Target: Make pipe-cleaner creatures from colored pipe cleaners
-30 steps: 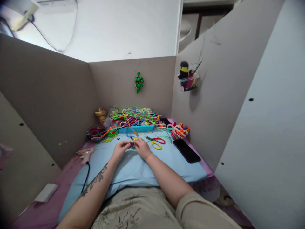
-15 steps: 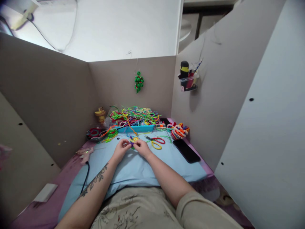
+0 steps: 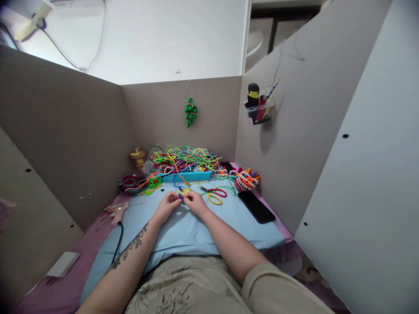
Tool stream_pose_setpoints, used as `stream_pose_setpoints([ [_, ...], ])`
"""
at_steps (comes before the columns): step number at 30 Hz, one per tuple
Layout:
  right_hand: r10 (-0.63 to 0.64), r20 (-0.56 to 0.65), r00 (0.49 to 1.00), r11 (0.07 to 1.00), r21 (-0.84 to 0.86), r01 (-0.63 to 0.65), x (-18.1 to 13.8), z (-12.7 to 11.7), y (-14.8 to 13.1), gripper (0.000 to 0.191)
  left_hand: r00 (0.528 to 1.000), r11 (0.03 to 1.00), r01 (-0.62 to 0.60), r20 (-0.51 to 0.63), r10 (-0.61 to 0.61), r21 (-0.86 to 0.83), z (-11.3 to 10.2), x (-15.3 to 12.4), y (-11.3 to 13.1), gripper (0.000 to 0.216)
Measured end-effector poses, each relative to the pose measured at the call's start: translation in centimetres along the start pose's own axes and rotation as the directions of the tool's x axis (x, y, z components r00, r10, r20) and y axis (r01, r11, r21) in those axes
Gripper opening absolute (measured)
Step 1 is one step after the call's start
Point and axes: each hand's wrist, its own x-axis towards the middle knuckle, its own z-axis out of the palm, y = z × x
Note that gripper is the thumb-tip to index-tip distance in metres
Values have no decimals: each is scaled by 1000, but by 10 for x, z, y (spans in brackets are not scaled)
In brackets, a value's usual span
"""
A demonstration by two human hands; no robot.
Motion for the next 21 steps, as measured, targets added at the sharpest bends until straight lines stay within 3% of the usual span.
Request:
stream_pose_setpoints([
  [9,-63,4,998,996,-56,64,-1,0,-4,12,999,999,30,11,-30,-22,-1,-1,-2,31],
  [21,20,-1,1000,1000,18,-20,1,-1,-1,13,1000,999,8,-26,-7,41,-3,3,-8,33],
])
